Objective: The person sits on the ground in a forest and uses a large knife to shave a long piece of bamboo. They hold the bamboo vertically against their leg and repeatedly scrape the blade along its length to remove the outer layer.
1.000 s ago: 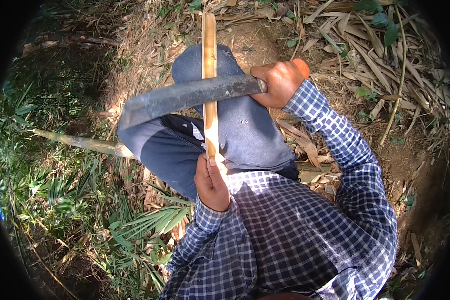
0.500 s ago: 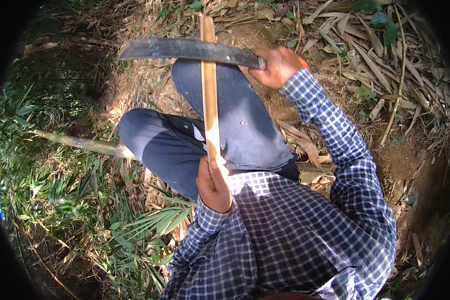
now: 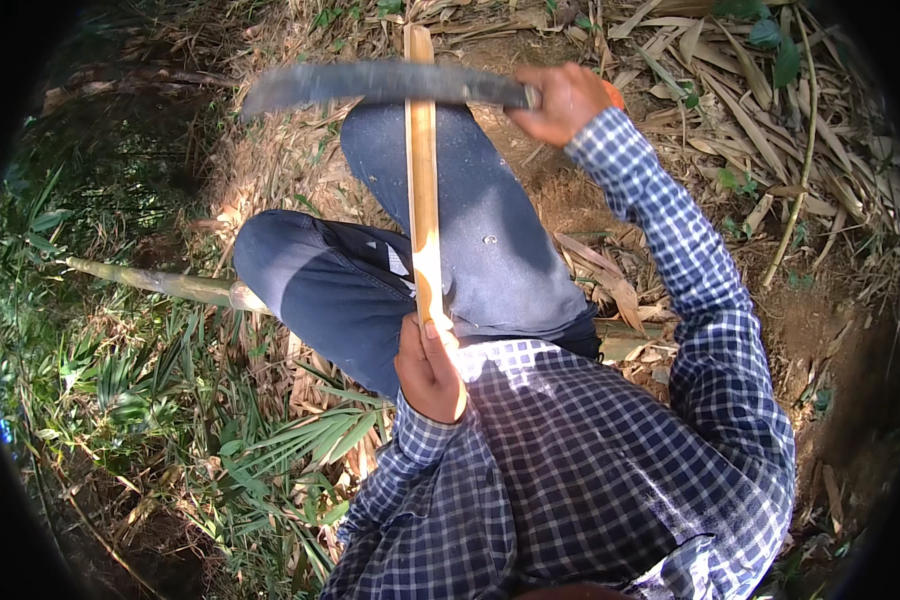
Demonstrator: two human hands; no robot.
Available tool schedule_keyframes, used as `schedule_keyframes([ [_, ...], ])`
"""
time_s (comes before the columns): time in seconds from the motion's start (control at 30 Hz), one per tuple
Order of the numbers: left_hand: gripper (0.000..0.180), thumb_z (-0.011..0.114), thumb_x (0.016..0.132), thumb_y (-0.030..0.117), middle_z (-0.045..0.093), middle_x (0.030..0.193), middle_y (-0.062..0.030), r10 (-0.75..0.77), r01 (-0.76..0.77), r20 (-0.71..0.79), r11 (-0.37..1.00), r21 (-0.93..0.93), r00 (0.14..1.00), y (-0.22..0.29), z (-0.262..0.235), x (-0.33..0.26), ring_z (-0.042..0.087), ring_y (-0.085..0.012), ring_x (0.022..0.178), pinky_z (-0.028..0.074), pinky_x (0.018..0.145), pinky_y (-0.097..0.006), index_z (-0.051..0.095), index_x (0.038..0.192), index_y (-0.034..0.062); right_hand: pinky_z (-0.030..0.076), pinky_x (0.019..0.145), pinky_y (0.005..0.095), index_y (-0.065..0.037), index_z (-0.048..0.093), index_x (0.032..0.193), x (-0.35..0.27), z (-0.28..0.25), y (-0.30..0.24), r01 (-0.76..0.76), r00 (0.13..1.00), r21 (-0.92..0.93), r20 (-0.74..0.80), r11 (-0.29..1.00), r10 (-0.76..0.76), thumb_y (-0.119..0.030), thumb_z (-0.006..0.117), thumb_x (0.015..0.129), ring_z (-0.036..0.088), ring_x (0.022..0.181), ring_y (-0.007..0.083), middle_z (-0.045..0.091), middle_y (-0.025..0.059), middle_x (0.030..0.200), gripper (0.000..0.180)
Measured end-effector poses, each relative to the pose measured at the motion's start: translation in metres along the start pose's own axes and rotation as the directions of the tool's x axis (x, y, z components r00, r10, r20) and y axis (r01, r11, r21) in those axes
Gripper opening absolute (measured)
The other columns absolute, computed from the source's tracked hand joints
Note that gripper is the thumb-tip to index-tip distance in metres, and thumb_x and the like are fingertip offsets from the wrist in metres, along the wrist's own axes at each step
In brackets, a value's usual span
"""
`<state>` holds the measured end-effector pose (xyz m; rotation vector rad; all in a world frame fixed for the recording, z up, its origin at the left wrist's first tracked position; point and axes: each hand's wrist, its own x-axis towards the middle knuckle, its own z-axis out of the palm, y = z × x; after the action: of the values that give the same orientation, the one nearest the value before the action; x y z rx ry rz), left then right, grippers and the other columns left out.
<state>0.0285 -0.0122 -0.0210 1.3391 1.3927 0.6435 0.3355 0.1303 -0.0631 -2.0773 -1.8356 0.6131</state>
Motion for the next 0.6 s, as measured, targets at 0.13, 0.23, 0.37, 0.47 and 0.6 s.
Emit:
schedule_keyframes([
  [0.13, 0.029, 0.035, 0.105, 0.022, 0.046, 0.064, -0.0001, 0.039, -0.040, -0.010, 0.998, -0.050, 0.999, -0.003, -0.003, 0.005, 0.040, -0.0051, 0.053, 0.033, 0.047, -0.023, 0.050, 0.089, 0.0023, 0.048, 0.051, 0.0359, 0.002, 0.070, 0.104, 0.024, -0.003, 0.017, -0.262, 0.943, 0.204, -0.154, 0.943, 0.295, -0.030, 0.066, 0.082, 0.058, 0.049, 0.0169, 0.064, 0.0100, 0.061, 0.039],
  [0.23, 0.028, 0.036, 0.106, 0.022, 0.045, 0.066, 0.0022, 0.007, 0.000, 0.036, 0.983, -0.182, 0.999, 0.000, -0.003, 0.016, 0.037, -0.0027, 0.052, 0.032, 0.046, -0.020, 0.050, 0.089, 0.0039, 0.055, 0.060, 0.0392, -0.003, 0.072, 0.093, -0.013, -0.012, 0.005, -0.247, 0.967, 0.306, 0.009, 0.919, 0.256, -0.032, 0.069, 0.080, 0.066, 0.057, 0.0247, 0.066, 0.0136, 0.064, 0.032],
  [0.37, 0.027, 0.040, 0.105, 0.023, 0.050, 0.068, -0.0003, -0.093, 0.139, 0.144, 0.923, -0.359, 0.985, 0.020, 0.002, 0.049, 0.041, -0.0034, 0.051, 0.033, 0.045, -0.019, 0.053, 0.093, 0.0030, 0.054, 0.057, 0.0409, -0.003, 0.070, 0.087, -0.064, 0.003, -0.013, -0.008, 0.995, 0.290, -0.094, 0.957, 0.037, -0.031, 0.071, 0.076, 0.065, 0.055, 0.0282, 0.065, 0.0145, 0.062, 0.029],
  [0.47, 0.025, 0.043, 0.104, 0.025, 0.056, 0.072, -0.0031, -0.082, 0.162, 0.190, 0.874, -0.458, 0.978, 0.030, 0.003, 0.063, 0.044, -0.0037, 0.050, 0.034, 0.042, -0.019, 0.053, 0.101, 0.0022, 0.053, 0.055, 0.0428, -0.005, 0.068, 0.085, -0.088, 0.000, -0.033, 0.113, 0.992, 0.188, -0.082, 0.976, -0.099, -0.030, 0.072, 0.074, 0.065, 0.055, 0.0314, 0.064, 0.0144, 0.062, 0.028],
  [0.6, 0.025, 0.048, 0.102, 0.027, 0.053, 0.071, -0.0004, -0.032, 0.100, 0.151, 0.879, -0.466, 0.988, 0.031, 0.013, 0.069, 0.041, -0.0024, 0.048, 0.032, 0.041, -0.018, 0.051, 0.108, 0.0027, 0.052, 0.055, 0.0444, -0.007, 0.066, 0.086, -0.097, -0.004, -0.039, 0.222, 0.974, 0.019, -0.052, 0.975, -0.221, -0.030, 0.073, 0.072, 0.065, 0.056, 0.0334, 0.064, 0.0129, 0.060, 0.028],
])
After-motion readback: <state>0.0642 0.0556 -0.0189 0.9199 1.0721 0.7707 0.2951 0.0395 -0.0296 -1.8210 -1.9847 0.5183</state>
